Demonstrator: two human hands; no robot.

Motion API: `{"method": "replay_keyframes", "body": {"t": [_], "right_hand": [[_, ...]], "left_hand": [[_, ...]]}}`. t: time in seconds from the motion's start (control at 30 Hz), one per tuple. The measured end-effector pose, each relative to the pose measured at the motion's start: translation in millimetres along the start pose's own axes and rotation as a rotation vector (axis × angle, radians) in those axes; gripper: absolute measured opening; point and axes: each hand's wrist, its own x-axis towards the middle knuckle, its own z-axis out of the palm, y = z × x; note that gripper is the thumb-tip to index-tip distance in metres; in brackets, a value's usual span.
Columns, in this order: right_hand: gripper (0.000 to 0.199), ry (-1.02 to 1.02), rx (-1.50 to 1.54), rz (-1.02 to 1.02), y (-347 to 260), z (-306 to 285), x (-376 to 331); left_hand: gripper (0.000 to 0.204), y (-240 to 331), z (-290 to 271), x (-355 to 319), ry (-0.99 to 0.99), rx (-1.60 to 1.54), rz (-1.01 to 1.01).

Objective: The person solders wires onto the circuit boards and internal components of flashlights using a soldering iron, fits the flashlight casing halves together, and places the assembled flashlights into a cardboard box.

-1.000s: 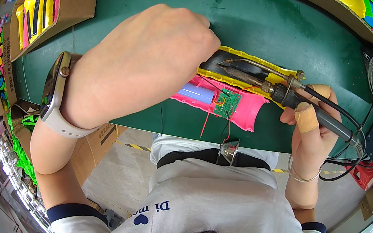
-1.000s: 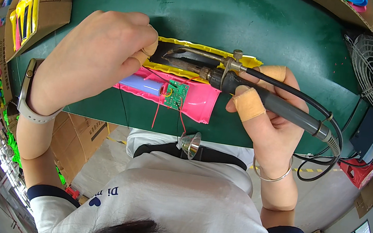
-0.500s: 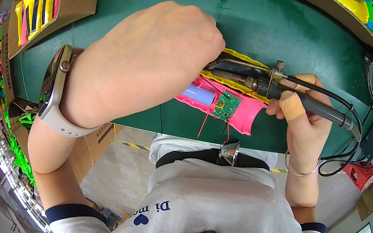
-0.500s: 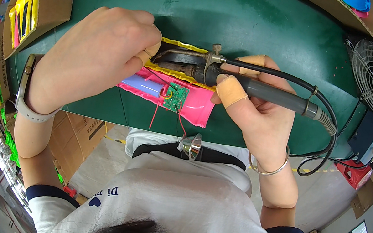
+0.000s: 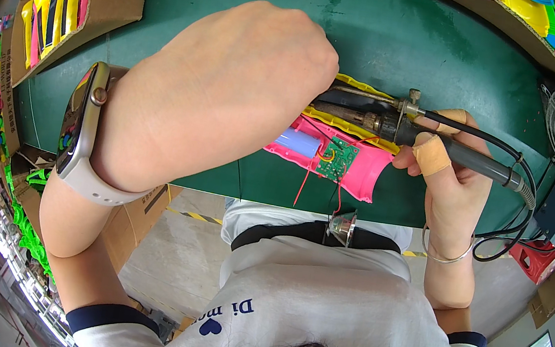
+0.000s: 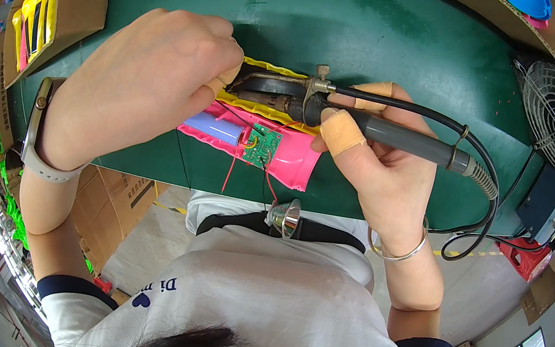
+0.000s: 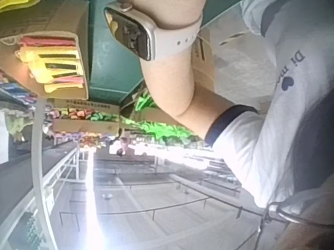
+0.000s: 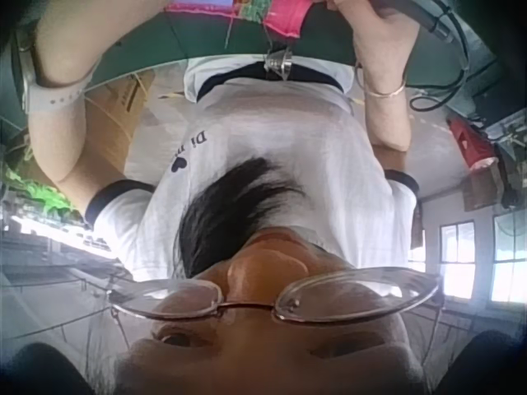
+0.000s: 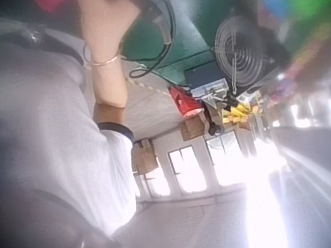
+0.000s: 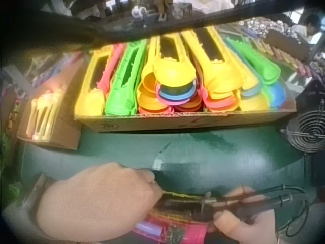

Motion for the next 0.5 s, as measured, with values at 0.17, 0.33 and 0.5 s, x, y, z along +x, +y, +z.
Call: {"method": "replay_keyframes", "body": {"t": [0.17, 0.33, 0.5], "right_hand": [[0.016, 0.04, -0.049, 0.0, 0.8, -7.1, -2.0], [0.016, 0.115, -0.049, -0.065, 1.5, -19.4, -9.5], [0.02, 0.134, 0.0, -0.133, 3.1, -29.5, -10.8]], "left_hand": [[0.003, 2.2, -2.3, 1.8, -0.078, 0.058, -0.02], [0.003, 2.1, -3.0, 1.7, -0.075, 0.053, -0.015], [0.003, 1.3, -1.5, 0.9, -0.058, 0.064, -0.015]]}}
